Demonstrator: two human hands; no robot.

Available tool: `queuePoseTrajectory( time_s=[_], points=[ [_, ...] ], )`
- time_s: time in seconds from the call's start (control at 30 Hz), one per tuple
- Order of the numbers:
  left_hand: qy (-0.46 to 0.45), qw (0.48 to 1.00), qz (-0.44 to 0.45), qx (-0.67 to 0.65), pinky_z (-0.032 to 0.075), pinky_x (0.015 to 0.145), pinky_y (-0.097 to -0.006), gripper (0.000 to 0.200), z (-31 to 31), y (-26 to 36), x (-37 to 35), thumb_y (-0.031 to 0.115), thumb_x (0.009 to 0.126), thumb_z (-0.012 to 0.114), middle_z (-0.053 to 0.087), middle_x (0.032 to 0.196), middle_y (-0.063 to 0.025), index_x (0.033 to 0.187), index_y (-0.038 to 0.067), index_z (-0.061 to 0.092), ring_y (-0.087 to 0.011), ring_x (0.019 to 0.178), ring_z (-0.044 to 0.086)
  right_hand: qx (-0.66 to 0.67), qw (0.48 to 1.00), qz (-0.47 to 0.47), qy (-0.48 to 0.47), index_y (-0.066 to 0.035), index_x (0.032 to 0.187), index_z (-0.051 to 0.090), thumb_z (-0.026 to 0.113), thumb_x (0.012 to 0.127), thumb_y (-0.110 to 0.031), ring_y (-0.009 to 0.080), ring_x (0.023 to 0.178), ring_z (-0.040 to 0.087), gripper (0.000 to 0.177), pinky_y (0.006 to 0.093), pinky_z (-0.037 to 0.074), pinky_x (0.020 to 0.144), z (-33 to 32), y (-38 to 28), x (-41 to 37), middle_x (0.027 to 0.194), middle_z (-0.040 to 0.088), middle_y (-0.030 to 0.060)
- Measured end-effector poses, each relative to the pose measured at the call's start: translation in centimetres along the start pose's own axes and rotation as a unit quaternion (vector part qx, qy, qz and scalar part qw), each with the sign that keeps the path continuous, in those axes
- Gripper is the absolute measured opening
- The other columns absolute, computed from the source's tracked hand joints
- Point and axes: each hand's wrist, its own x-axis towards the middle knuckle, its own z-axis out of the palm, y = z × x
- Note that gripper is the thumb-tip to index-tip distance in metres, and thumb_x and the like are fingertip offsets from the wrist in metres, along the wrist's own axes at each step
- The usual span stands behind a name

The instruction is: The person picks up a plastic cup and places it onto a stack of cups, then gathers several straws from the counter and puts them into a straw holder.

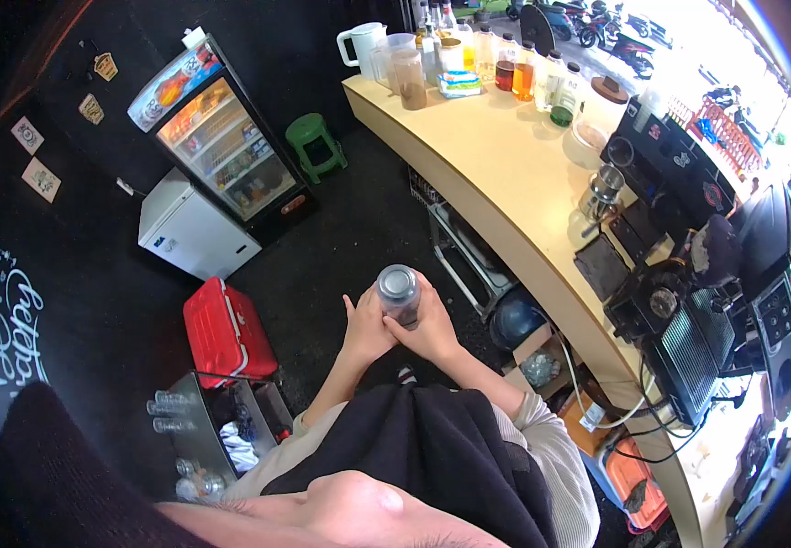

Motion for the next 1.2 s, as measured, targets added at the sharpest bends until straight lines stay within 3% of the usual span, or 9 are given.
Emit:
queuePoseTrajectory(
  time_s=[0.07, 0.1, 0.27, 0.33, 0.53, 0.67, 0.93, 1.1, 1.2],
  points=[
    [0.024, 1.000, 0.019, -0.004, 0.014, 0.109, -0.0715, 0.089, 0.2, 0.2, 1.0, 0.031, 0.069, 0.075, 0.044, 0.141, -0.0249, 0.141, -0.002, 0.035, -0.0344, 0.137, 0.039, -0.027, 0.999, -0.020, 0.027, 0.001, 0.143, 0.029, 0.080, 0.071, -0.024, 0.0367, 0.125, 0.048, 0.092, 0.0420, 0.039, 0.106, -0.5, 0.2, 0.8, 0.136, 0.046, 0.0217],
    [0.009, 1.000, 0.019, 0.003, 0.014, 0.109, -0.0715, 0.089, -2.5, -4.1, 2.7, 0.031, 0.069, 0.075, 0.044, 0.141, -0.0249, 0.141, -0.002, 0.035, -0.0344, 0.137, 0.039, -0.018, 0.999, -0.006, 0.032, 0.001, 0.143, 0.029, 0.080, 0.071, -0.024, 0.0367, 0.125, 0.048, 0.092, 0.0420, 0.039, 0.106, 3.6, -0.9, 4.0, 0.136, 0.046, 0.0217],
    [-0.010, 0.999, 0.024, -0.038, 0.017, 0.108, -0.0711, 0.086, -2.1, -6.2, 7.5, 0.034, 0.069, 0.075, 0.047, 0.138, -0.0257, 0.136, -0.006, 0.040, -0.0355, 0.133, 0.043, -0.027, 0.997, 0.017, 0.065, 0.003, 0.141, 0.031, 0.080, 0.069, -0.024, 0.0365, 0.127, 0.046, 0.091, 0.0416, 0.038, 0.107, 5.0, 0.2, 7.7, 0.137, 0.046, 0.0218],
    [-0.029, 0.998, 0.036, -0.033, 0.017, 0.108, -0.0711, 0.086, -1.6, -6.5, 8.4, 0.034, 0.069, 0.075, 0.048, 0.138, -0.0253, 0.136, -0.006, 0.040, -0.0354, 0.133, 0.044, -0.002, 0.995, 0.068, 0.073, 0.002, 0.141, 0.030, 0.080, 0.069, -0.023, 0.0363, 0.128, 0.046, 0.091, 0.0411, 0.038, 0.108, 5.2, 1.3, 7.8, 0.137, 0.046, 0.0220],
    [-0.097, 0.992, 0.073, -0.041, 0.019, 0.106, -0.0723, 0.081, -0.1, -5.4, 13.0, 0.034, 0.071, 0.074, 0.050, 0.136, -0.0226, 0.134, -0.005, 0.042, -0.0348, 0.130, 0.046, -0.018, 0.989, 0.091, 0.117, 0.003, 0.141, 0.030, 0.079, 0.069, -0.023, 0.0340, 0.126, 0.049, 0.090, 0.0393, 0.038, 0.106, 4.3, 5.0, 9.4, 0.134, 0.047, 0.0219],
    [-0.090, 0.991, 0.095, -0.031, 0.019, 0.105, -0.0734, 0.078, 1.6, -4.9, 16.3, 0.035, 0.071, 0.073, 0.052, 0.133, -0.0209, 0.132, -0.003, 0.043, -0.0343, 0.129, 0.048, -0.012, 0.984, 0.128, 0.123, 0.003, 0.141, 0.030, 0.080, 0.070, -0.023, 0.0324, 0.126, 0.049, 0.091, 0.0390, 0.038, 0.106, 2.4, 6.4, 11.4, 0.134, 0.048, 0.0214],
    [-0.142, 0.985, 0.096, -0.006, 0.019, 0.104, -0.0743, 0.081, 1.8, 0.7, 25.5, 0.038, 0.070, 0.075, 0.053, 0.132, -0.0199, 0.131, -0.004, 0.042, -0.0332, 0.127, 0.049, -0.013, 0.985, 0.071, 0.154, 0.005, 0.141, 0.029, 0.079, 0.071, -0.022, 0.0370, 0.127, 0.047, 0.090, 0.0413, 0.038, 0.107, -4.3, 9.3, 17.6, 0.133, 0.049, 0.0242],
    [-0.083, 0.977, 0.198, 0.011, 0.020, 0.104, -0.0741, 0.081, 4.6, 5.9, 30.9, 0.044, 0.069, 0.074, 0.056, 0.126, -0.0204, 0.128, -0.003, 0.044, -0.0335, 0.124, 0.051, -0.037, 0.976, 0.092, 0.194, 0.005, 0.141, 0.028, 0.080, 0.070, -0.025, 0.0376, 0.127, 0.047, 0.093, 0.0416, 0.039, 0.107, -10.8, 11.8, 19.4, 0.134, 0.048, 0.0240],
    [-0.123, 0.962, 0.243, -0.006, 0.022, 0.105, -0.0726, 0.080, 6.5, 10.0, 33.6, 0.044, 0.068, 0.074, 0.057, 0.125, -0.0209, 0.126, -0.003, 0.044, -0.0339, 0.124, 0.052, -0.092, 0.959, 0.108, 0.246, 0.005, 0.141, 0.029, 0.080, 0.070, -0.025, 0.0377, 0.126, 0.047, 0.093, 0.0417, 0.039, 0.107, -14.4, 13.4, 19.0, 0.134, 0.048, 0.0251]
  ],
)
